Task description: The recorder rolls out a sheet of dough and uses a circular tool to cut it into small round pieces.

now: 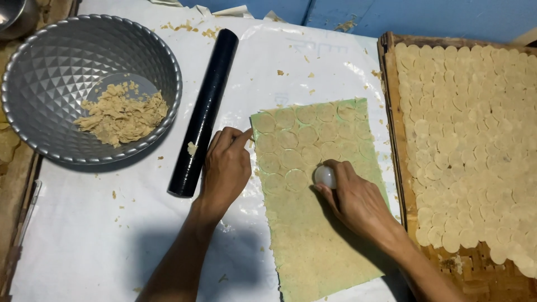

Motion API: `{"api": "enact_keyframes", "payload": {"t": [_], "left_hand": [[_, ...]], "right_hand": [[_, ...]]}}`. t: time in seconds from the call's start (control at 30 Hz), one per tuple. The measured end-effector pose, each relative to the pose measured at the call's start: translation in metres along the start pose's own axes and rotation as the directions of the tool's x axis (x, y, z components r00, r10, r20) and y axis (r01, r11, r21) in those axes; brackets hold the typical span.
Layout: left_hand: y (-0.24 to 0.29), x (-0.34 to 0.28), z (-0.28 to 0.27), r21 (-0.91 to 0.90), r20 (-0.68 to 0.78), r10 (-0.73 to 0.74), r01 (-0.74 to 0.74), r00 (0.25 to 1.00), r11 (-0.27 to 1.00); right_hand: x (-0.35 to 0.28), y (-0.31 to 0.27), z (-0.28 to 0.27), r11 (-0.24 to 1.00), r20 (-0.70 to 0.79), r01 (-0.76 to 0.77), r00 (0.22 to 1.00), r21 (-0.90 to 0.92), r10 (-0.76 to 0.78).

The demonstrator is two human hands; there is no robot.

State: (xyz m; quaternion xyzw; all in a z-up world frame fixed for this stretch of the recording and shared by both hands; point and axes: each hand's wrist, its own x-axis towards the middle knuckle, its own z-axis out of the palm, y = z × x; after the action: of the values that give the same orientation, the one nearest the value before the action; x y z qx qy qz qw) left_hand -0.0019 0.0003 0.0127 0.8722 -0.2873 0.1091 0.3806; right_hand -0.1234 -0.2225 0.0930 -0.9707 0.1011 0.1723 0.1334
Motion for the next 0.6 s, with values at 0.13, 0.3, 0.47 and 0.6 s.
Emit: {"api": "enact_keyframes", "payload": {"t": [0.13,0.3,0.47,0.6], "left_hand": [[0.000,0.001,0.001,-0.017,0.010,-0.002,0.003,1.000,1.000],[-0.001,0.001,0.002,-0.014,-0.011,0.011,-0.011,1.000,1.000],[-0.003,0.001,0.005,-0.007,-0.022,0.007,-0.007,1.000,1.000],[-0.004,0.003,0.004,-0.005,-0.020,0.010,-0.010,1.000,1.000]], "right_hand": [[0.004,0.002,0.006,0.995,-0.010,0.089,0.996,-0.053,-0.090],[0.018,0.009,0.032,0.937,-0.058,0.118,0.988,-0.328,-0.145],[0.016,0.003,0.026,0.902,-0.067,0.149,0.979,-0.405,-0.191],[0.019,0.005,0.021,0.888,-0.039,0.205,0.970,-0.412,-0.242]]}}
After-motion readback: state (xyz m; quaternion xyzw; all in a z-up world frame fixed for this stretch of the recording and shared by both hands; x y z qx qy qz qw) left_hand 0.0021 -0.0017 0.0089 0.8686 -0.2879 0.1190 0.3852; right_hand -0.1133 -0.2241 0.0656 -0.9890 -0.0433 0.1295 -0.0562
